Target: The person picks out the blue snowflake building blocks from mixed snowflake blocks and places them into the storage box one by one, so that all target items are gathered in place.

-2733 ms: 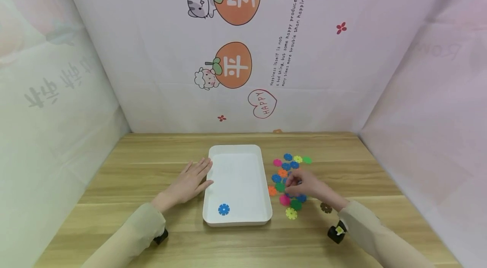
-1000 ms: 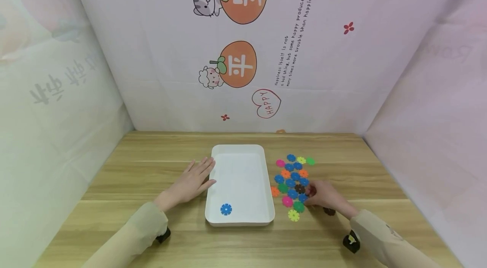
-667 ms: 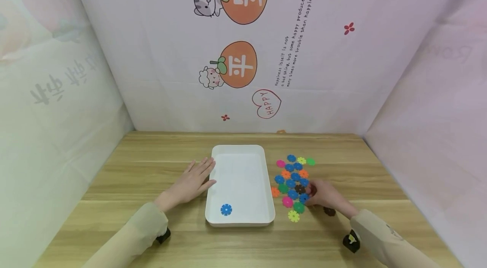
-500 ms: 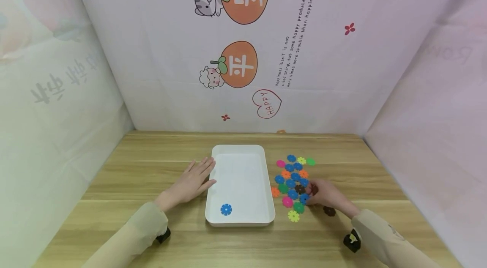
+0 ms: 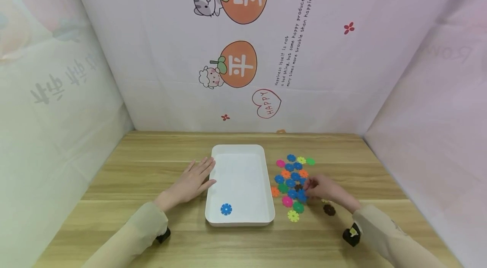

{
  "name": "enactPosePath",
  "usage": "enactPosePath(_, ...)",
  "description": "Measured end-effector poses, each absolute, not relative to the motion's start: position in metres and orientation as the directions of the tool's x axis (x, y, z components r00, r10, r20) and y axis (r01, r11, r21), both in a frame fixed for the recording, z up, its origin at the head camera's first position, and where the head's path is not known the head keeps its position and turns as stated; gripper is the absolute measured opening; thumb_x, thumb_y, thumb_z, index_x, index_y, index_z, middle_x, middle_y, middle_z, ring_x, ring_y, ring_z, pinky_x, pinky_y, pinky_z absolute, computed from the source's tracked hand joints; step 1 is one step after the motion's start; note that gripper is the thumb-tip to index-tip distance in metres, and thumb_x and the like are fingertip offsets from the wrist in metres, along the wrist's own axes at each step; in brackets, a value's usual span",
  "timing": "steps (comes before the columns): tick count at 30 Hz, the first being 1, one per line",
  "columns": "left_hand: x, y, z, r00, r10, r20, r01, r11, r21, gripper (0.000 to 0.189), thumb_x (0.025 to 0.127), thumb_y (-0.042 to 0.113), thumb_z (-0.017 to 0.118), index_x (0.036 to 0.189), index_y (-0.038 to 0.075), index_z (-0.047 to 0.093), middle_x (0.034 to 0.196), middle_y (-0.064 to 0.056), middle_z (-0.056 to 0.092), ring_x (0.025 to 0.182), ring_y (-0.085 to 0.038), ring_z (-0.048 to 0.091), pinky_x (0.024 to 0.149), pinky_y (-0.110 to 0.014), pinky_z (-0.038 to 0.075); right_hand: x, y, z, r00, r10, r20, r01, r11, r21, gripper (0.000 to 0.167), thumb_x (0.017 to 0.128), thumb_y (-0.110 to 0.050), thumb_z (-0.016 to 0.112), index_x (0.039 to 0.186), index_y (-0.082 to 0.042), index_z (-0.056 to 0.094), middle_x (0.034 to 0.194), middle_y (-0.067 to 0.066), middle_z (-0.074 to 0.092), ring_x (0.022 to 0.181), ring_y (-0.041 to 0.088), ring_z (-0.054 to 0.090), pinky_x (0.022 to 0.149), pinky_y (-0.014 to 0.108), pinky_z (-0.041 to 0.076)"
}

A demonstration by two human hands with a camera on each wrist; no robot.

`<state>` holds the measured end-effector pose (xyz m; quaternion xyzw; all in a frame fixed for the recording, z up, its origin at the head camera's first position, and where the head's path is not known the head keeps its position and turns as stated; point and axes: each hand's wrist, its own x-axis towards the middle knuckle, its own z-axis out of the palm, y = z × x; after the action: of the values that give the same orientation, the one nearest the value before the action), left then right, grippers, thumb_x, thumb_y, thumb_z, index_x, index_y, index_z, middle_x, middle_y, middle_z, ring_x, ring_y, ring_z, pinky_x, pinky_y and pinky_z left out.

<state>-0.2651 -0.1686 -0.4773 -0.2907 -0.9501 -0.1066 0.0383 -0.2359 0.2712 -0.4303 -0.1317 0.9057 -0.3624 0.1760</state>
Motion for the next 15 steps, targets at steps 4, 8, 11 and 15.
enactPosePath(4, -0.266, -0.169, -0.477, -0.827, 0.544, 0.140, 0.562, 0.809, 0.172, 0.069, 0.104, 0.047, 0.043, 0.157, 0.005, 0.026, 0.164, -0.013, 0.025, 0.153, -0.034, 0.025, 0.122, -0.061, 0.019, -0.242, 0.262, -0.422, -0.895, -0.395, -0.210, -0.119, 0.663, -0.739, 0.016, 0.090, -0.004, 0.066, 0.099, 0.008, 0.061, 0.084, 0.011, 0.065, 0.070, 0.018, 0.058, 0.060, 0.030, 0.054)
enactPosePath(8, -0.266, -0.169, -0.477, -0.827, 0.545, 0.139, 0.562, 0.809, 0.170, 0.069, 0.104, 0.047, 0.043, 0.157, 0.005, 0.026, 0.164, -0.012, 0.025, 0.153, -0.034, 0.025, 0.122, -0.061, 0.019, -0.251, 0.249, -0.416, -0.887, -0.410, -0.214, -0.124, 0.658, -0.743, 0.014, 0.090, -0.005, 0.066, 0.098, 0.005, 0.061, 0.084, 0.011, 0.064, 0.070, 0.016, 0.058, 0.062, 0.031, 0.054)
enactPosePath(11, -0.265, -0.169, -0.477, -0.827, 0.545, 0.136, 0.561, 0.810, 0.168, 0.069, 0.104, 0.047, 0.042, 0.157, 0.006, 0.026, 0.164, -0.012, 0.025, 0.153, -0.034, 0.025, 0.122, -0.061, 0.020, -0.257, 0.236, -0.411, -0.885, -0.404, -0.233, -0.112, 0.669, -0.735, 0.012, 0.090, -0.006, 0.066, 0.097, 0.002, 0.061, 0.083, 0.009, 0.063, 0.070, 0.016, 0.057, 0.065, 0.034, 0.055)
enactPosePath(15, -0.264, -0.169, -0.476, -0.829, 0.544, 0.131, 0.559, 0.812, 0.169, 0.069, 0.104, 0.047, 0.042, 0.157, 0.006, 0.026, 0.164, -0.012, 0.025, 0.153, -0.033, 0.025, 0.123, -0.061, 0.019, -0.265, 0.217, -0.407, -0.884, -0.399, -0.243, -0.103, 0.674, -0.731, 0.009, 0.091, -0.007, 0.066, 0.096, 0.000, 0.062, 0.082, 0.008, 0.063, 0.070, 0.016, 0.056, 0.065, 0.033, 0.054)
